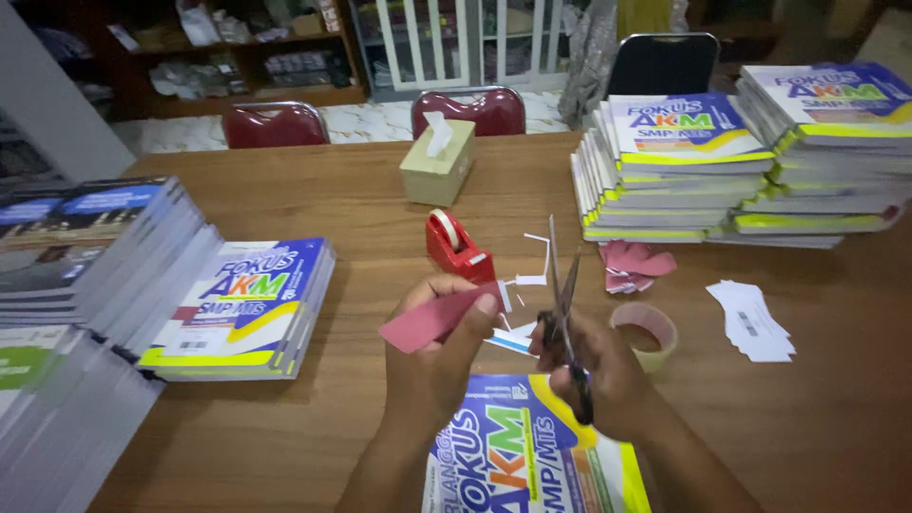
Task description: Labeling library books with identifying strips and barcode labels using tape and scissors.
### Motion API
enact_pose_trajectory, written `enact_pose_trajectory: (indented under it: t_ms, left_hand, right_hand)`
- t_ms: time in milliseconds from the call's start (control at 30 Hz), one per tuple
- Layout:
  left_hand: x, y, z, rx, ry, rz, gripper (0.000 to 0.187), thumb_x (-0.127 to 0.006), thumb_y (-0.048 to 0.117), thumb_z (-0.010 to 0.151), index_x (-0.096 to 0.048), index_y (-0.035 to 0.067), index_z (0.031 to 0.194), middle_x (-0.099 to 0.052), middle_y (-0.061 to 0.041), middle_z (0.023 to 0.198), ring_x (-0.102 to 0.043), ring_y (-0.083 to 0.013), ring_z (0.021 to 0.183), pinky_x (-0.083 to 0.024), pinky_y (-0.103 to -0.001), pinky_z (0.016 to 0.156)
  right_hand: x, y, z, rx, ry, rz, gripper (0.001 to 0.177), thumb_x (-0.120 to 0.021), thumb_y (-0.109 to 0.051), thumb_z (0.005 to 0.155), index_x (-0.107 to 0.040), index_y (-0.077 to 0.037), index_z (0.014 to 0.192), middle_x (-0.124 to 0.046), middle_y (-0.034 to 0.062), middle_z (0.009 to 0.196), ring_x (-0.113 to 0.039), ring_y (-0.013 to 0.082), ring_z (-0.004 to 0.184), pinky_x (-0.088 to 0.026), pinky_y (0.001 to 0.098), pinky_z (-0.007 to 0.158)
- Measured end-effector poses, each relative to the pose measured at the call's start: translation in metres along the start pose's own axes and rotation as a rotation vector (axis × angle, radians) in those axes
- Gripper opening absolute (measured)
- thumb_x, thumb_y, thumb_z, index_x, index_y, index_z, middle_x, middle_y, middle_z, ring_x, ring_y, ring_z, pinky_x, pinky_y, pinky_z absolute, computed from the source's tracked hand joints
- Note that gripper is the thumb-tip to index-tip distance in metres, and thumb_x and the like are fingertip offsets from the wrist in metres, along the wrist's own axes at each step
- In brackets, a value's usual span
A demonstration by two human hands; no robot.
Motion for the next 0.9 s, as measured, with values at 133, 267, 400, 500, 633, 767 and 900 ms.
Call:
enact_pose_trajectory:
  t_ms: [133, 267, 400, 500, 633, 767, 900]
  left_hand:
    - [-0.003, -0.006, -0.002, 0.08, 0.002, -0.155, 0.028, -0.073, 0.016, 0.083, -0.067, 0.0, 0.105, -0.078, -0.013, 0.084, -0.074, -0.0184, 0.076, -0.057, -0.029, 0.068]
    - [-0.01, -0.011, 0.001, 0.066, -0.024, -0.141, 0.027, -0.074, 0.016, 0.083, -0.069, 0.001, 0.104, -0.078, -0.012, 0.088, -0.073, -0.0165, 0.076, -0.056, -0.027, 0.068]
    - [-0.015, -0.015, 0.002, 0.024, -0.038, -0.046, 0.03, -0.073, 0.021, 0.083, -0.069, 0.0, 0.105, -0.077, -0.011, 0.086, -0.068, -0.0134, 0.07, -0.054, -0.025, 0.063]
    - [-0.017, -0.016, 0.001, 0.098, -0.034, -0.129, 0.027, -0.075, 0.017, 0.081, -0.072, 0.0, 0.102, -0.077, -0.01, 0.085, -0.068, -0.0156, 0.075, -0.054, -0.027, 0.067]
    - [-0.017, -0.015, 0.001, 0.067, -0.059, -0.109, 0.027, -0.075, 0.017, 0.081, -0.071, 0.0, 0.102, -0.076, -0.01, 0.085, -0.067, -0.0152, 0.074, -0.054, -0.027, 0.067]
    - [-0.018, -0.015, 0.003, 0.018, -0.078, 0.009, 0.022, -0.076, 0.016, 0.082, -0.074, 0.002, 0.1, -0.073, -0.006, 0.075, -0.061, -0.0102, 0.061, -0.049, -0.023, 0.056]
    - [-0.018, -0.009, 0.002, -0.059, -0.076, 0.069, 0.022, -0.076, 0.018, 0.082, -0.075, 0.001, 0.097, -0.073, -0.005, 0.074, -0.062, -0.0113, 0.061, -0.05, -0.025, 0.057]
  right_hand:
    - [-0.018, -0.021, -0.012, 0.053, -0.056, -0.272, 0.06, -0.072, -0.059, 0.076, -0.067, -0.009, 0.107, -0.074, 0.0037, 0.092, -0.066, 0.0151, 0.075, -0.056, 0.0316, 0.07]
    - [-0.018, -0.01, -0.02, -0.048, -0.077, -0.276, 0.044, -0.08, -0.037, 0.075, -0.069, -0.009, 0.107, -0.079, 0.0029, 0.094, -0.07, 0.0143, 0.071, -0.06, 0.0307, 0.069]
    - [-0.018, -0.009, -0.02, -0.08, -0.068, -0.32, 0.04, -0.073, -0.044, 0.079, -0.07, -0.01, 0.1, -0.078, 0.0024, 0.088, -0.068, 0.0132, 0.069, -0.057, 0.0302, 0.067]
    - [-0.021, -0.015, -0.022, -0.036, -0.07, -0.3, 0.042, -0.073, -0.046, 0.079, -0.07, -0.009, 0.099, -0.078, 0.0023, 0.087, -0.066, 0.0134, 0.068, -0.056, 0.0298, 0.065]
    - [-0.021, -0.015, -0.023, -0.041, -0.071, -0.295, 0.045, -0.071, -0.049, 0.08, -0.07, -0.008, 0.098, -0.079, 0.0032, 0.086, -0.068, 0.0136, 0.068, -0.056, 0.0298, 0.065]
    - [-0.022, -0.011, -0.024, -0.11, -0.083, -0.292, 0.054, -0.069, -0.06, 0.078, -0.071, -0.009, 0.095, -0.078, 0.004, 0.082, -0.069, 0.0141, 0.068, -0.056, 0.031, 0.067]
    - [-0.023, -0.013, -0.024, -0.06, -0.085, -0.218, 0.051, -0.071, -0.055, 0.08, -0.069, -0.006, 0.095, -0.075, 0.0045, 0.082, -0.065, 0.0136, 0.068, -0.055, 0.0296, 0.065]
Point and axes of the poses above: each hand's wrist, its own z-axis towards the middle knuckle, its own x-axis out of the back of the hand, y = z × x, the point moved 4 cm from there along z, towards the middle knuckle
